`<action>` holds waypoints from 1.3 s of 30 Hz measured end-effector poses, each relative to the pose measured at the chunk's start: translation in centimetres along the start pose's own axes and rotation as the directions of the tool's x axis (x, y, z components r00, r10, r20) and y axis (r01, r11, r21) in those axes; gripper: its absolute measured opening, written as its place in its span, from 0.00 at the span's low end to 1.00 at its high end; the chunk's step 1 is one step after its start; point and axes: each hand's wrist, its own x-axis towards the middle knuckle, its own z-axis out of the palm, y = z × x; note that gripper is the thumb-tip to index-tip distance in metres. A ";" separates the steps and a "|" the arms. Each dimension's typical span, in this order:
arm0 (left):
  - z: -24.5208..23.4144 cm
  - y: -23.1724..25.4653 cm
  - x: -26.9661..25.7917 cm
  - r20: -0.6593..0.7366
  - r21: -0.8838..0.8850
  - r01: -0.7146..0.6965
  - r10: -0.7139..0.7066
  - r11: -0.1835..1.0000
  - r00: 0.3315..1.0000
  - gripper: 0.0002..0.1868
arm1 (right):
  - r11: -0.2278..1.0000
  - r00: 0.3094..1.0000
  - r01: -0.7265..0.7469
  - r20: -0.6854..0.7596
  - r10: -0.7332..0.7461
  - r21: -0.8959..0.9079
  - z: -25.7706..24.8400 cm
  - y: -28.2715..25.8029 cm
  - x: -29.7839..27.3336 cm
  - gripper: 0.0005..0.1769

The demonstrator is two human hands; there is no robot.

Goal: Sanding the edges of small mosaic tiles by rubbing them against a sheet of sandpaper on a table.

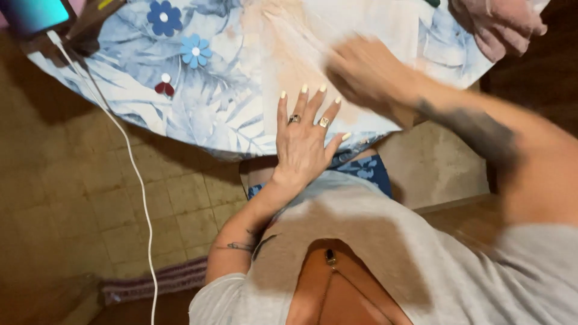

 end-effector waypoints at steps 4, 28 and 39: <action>0.2 -0.4 -0.2 -0.025 -0.012 -0.039 0.038 0.999 0.999 0.26 | 0.991 0.994 -0.111 -0.009 0.111 -0.080 1.7 0.2 -9.6 0.04; 0.3 0.4 0.1 -0.119 -0.193 -0.043 0.020 0.980 0.993 0.29 | 0.949 0.992 0.121 0.080 -0.102 -0.292 0.1 6.4 -12.5 0.06; -0.1 3.0 1.6 -0.092 -0.964 -0.018 -0.266 0.266 0.960 0.22 | 0.570 0.785 -0.041 -0.326 0.526 0.821 1.3 -4.3 -5.8 0.13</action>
